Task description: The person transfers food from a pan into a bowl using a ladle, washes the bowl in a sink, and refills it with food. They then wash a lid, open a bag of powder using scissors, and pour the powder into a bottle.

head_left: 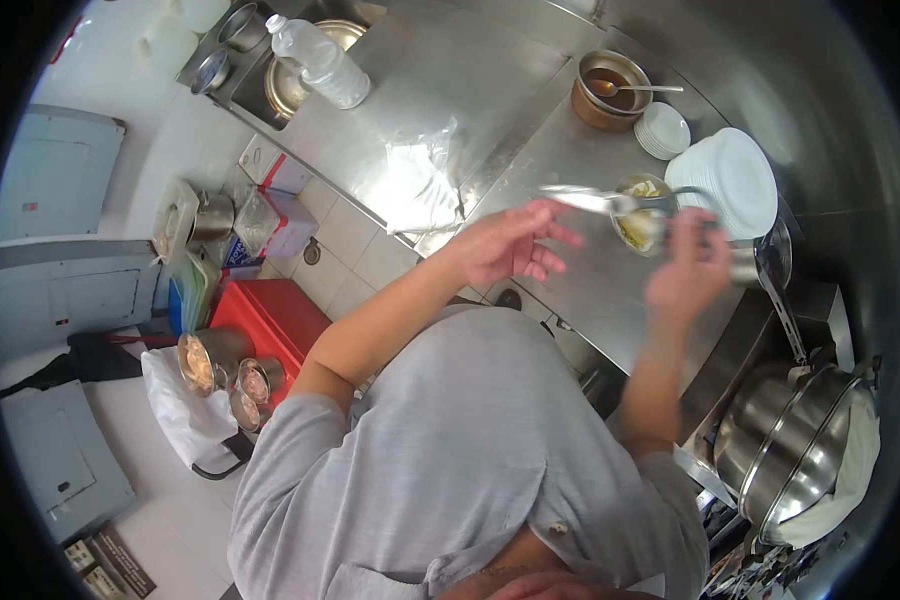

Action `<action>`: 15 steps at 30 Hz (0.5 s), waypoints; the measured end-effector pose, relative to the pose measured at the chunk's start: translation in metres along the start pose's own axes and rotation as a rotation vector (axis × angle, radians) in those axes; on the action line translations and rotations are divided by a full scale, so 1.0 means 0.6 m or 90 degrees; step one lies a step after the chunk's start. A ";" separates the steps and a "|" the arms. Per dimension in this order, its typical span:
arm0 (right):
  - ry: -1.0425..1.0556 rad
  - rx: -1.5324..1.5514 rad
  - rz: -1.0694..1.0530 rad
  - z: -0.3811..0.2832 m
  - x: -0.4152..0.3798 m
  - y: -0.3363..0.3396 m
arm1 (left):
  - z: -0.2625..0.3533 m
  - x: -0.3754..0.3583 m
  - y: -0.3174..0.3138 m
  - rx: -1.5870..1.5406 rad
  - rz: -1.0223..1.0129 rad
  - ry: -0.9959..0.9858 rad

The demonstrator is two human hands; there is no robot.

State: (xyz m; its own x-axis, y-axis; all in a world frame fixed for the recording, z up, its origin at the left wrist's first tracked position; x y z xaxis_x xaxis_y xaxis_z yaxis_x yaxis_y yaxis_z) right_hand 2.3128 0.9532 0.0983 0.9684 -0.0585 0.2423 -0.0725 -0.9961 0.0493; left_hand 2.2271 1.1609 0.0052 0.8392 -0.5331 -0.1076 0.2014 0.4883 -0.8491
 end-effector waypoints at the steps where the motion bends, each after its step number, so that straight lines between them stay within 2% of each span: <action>1: -0.095 0.087 -0.033 0.051 -0.034 -0.044 | 0.022 -0.008 -0.002 -0.049 0.020 -0.019; 3: -0.215 0.248 -0.089 0.113 -0.100 -0.128 | 0.051 -0.039 0.051 -0.012 0.082 -0.050; 6: -0.337 0.240 -0.162 0.141 -0.145 -0.194 | 0.093 -0.078 0.098 0.036 0.139 -0.069; 8: -0.044 0.011 -0.159 0.068 -0.130 -0.208 | 0.129 -0.093 0.130 0.130 0.158 -0.039; 10: 0.104 -0.187 -0.238 0.032 -0.138 -0.246 | 0.158 -0.097 0.150 0.191 0.148 -0.019; 12: 0.104 -0.343 -0.397 0.060 -0.149 -0.283 | 0.184 -0.100 0.154 0.245 0.127 0.009; 13: 0.165 -0.393 -0.375 0.064 -0.155 -0.301 | 0.189 -0.099 0.159 0.277 0.125 0.019; 15: 0.094 -0.420 -0.383 0.109 -0.154 -0.324 | 0.185 -0.089 0.186 0.312 0.094 0.059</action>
State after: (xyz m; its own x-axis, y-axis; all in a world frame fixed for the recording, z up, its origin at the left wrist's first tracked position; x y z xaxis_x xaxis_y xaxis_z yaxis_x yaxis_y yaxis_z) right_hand 2.2530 1.1479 0.0030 0.8494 0.5147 0.1162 0.2699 -0.6131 0.7425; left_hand 2.2607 1.3205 -0.0262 0.8325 -0.4821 -0.2730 0.3157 0.8177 -0.4813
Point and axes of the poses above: each hand's wrist, its own x-axis towards the middle knuckle, its own y-axis out of the back of the hand, z = x × y, the point moved 8 cm from there along x, towards the middle knuckle, and after that the axes turned 8 degrees about -z, right-handed, at the moved point
